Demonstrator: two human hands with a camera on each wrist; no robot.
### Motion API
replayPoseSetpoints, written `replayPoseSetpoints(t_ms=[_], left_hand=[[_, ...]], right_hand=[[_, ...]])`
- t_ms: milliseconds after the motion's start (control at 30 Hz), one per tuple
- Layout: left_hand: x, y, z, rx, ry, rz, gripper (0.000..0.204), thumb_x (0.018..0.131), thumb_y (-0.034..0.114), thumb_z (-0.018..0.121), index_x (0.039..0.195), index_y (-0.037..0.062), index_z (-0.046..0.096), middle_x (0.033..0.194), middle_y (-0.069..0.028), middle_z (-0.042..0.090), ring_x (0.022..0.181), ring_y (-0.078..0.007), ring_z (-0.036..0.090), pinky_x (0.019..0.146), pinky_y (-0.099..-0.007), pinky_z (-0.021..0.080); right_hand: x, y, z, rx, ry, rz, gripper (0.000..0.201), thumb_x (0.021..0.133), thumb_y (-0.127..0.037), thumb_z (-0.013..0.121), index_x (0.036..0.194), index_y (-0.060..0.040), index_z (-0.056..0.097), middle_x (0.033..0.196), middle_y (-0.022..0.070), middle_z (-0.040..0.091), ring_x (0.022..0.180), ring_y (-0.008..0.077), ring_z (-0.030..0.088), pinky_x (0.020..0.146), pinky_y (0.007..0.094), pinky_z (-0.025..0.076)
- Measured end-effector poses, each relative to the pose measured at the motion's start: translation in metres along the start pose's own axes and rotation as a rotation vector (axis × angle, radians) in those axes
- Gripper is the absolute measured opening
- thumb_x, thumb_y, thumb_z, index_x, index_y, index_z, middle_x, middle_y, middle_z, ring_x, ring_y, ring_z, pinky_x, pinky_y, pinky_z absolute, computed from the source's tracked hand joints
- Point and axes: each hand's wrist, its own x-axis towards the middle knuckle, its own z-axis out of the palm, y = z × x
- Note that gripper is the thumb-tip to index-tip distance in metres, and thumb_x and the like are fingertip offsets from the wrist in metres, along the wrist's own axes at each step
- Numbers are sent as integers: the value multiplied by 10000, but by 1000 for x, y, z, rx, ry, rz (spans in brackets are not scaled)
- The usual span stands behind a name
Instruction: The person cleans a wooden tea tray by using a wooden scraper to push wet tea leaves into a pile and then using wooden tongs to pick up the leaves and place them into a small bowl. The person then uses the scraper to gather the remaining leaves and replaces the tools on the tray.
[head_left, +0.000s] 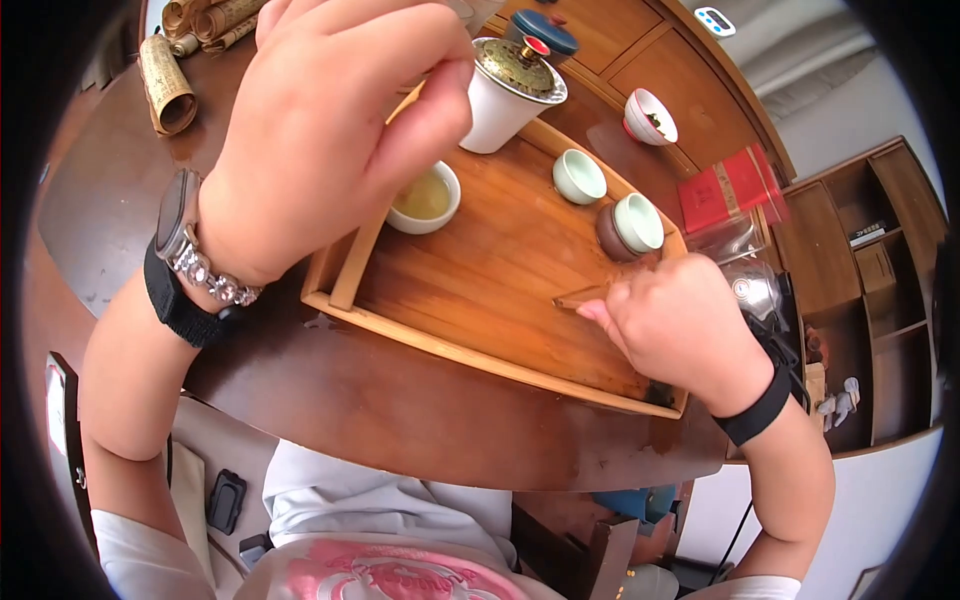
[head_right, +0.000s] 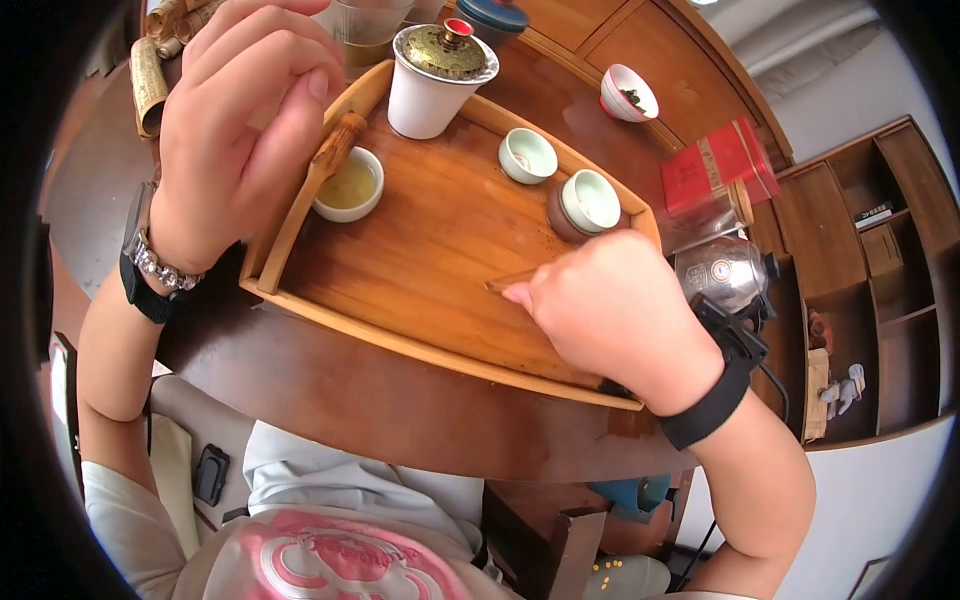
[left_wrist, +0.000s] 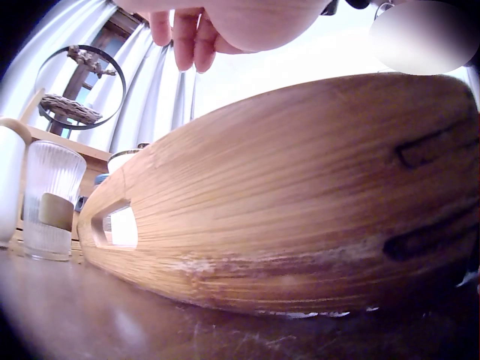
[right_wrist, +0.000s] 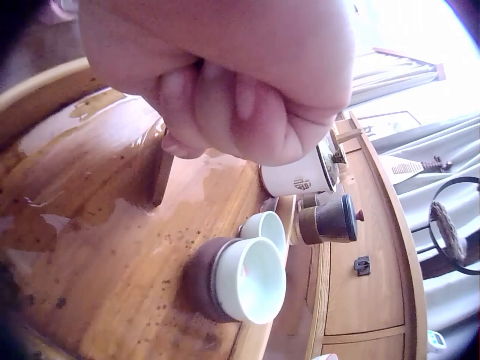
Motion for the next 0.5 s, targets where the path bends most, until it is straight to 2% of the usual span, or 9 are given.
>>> replayPoseSetpoints(t_ms=[133,233,333,500], left_hand=[[0,0,-1,66,-11,69,88,701,7,623,713,85,585,774,-30,613,908,-261,611,806,-353,445],[0,1,-1,6,-11,-11,81,705,12,621,711,84,584,773,-34,611,914,-265,608,811,-357,446],[-1,1,0,14,-14,24,68,710,16,618,714,77,588,772,-45,610,918,-270,607,813,-361,448],[1,9,-2,17,-24,-41,57,714,17,619,720,68,593,770,-58,608,920,-272,607,814,-363,452]], right_hand=[[-29,-11,-3,-12,-64,24,395,888,-334,601,562,-115,565,461,45,511,449,221,554,443,333,430],[-48,-16,-3,27,-130,60,407,882,-343,611,556,-115,523,450,43,489,417,224,526,428,334,414],[-62,-21,-4,32,-148,70,405,880,-340,614,556,-115,522,449,41,486,414,225,519,425,334,408],[-78,-19,-9,71,-172,98,417,859,-350,644,543,-113,512,450,44,477,419,235,516,441,343,410]])
